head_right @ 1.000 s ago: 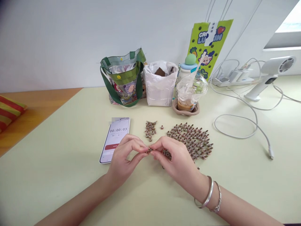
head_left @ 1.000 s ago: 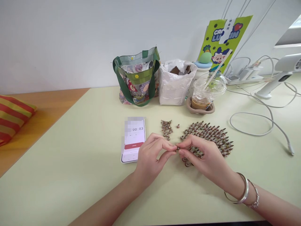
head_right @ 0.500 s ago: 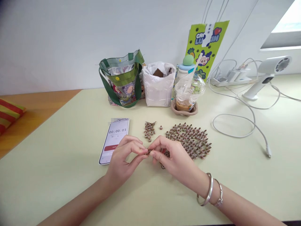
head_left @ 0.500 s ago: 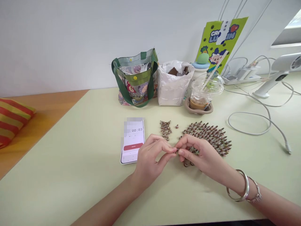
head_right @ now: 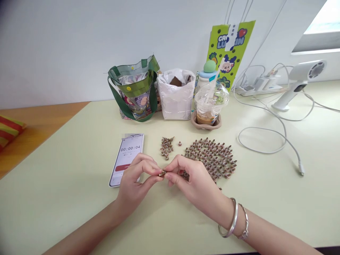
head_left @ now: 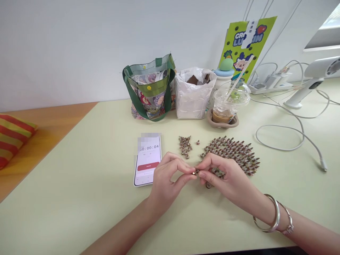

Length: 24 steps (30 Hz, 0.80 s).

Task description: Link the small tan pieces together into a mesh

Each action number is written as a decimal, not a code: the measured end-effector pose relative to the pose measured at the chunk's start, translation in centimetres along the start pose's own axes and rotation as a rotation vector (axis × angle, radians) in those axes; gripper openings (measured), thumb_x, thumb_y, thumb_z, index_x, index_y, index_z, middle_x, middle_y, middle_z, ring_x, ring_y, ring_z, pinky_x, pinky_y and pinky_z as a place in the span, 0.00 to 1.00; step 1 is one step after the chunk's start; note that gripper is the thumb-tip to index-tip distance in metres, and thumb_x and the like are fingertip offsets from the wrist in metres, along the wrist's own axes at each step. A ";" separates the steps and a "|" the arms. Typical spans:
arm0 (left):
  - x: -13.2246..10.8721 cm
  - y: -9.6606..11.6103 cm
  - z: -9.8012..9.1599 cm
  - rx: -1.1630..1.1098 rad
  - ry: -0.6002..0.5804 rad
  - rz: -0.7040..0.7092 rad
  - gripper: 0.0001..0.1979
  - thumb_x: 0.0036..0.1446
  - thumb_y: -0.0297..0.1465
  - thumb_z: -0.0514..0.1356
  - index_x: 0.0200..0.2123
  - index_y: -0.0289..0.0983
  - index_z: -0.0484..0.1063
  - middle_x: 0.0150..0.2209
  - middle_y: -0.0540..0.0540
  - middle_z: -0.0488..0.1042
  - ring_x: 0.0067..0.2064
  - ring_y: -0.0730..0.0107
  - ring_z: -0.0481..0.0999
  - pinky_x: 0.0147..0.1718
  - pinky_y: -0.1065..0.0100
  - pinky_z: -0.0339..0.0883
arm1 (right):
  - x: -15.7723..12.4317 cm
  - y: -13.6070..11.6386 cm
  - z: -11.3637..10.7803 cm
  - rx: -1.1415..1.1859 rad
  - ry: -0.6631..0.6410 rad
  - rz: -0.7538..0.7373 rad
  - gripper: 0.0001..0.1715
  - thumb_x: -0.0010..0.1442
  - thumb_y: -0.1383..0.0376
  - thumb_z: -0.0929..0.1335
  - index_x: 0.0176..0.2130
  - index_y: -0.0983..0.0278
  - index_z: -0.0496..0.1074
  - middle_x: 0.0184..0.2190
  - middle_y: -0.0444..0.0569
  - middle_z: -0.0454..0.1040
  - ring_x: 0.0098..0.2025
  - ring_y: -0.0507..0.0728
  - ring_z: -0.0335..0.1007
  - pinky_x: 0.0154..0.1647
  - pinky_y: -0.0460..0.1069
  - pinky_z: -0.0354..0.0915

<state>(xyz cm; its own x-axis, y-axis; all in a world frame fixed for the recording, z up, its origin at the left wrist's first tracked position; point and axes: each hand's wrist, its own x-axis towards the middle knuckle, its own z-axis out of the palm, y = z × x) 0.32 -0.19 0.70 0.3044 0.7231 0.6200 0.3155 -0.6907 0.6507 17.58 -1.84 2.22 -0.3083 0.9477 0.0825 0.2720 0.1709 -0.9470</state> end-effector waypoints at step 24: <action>-0.3 0.4 0.0 0.049 0.038 0.112 0.11 0.54 0.35 0.61 0.23 0.39 0.65 0.21 0.56 0.75 0.27 0.73 0.65 0.30 0.67 0.63 | -0.3 -0.6 -0.3 0.231 -0.242 0.159 0.16 0.59 0.54 0.63 0.30 0.63 0.59 0.17 0.39 0.63 0.21 0.47 0.57 0.24 0.44 0.55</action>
<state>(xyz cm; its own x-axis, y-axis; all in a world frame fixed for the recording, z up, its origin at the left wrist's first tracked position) 0.35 -0.66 0.81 0.3065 0.6401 0.7046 0.3252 -0.7660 0.5544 17.75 -2.17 2.83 -0.4929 0.8616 -0.1214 0.1298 -0.0651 -0.9894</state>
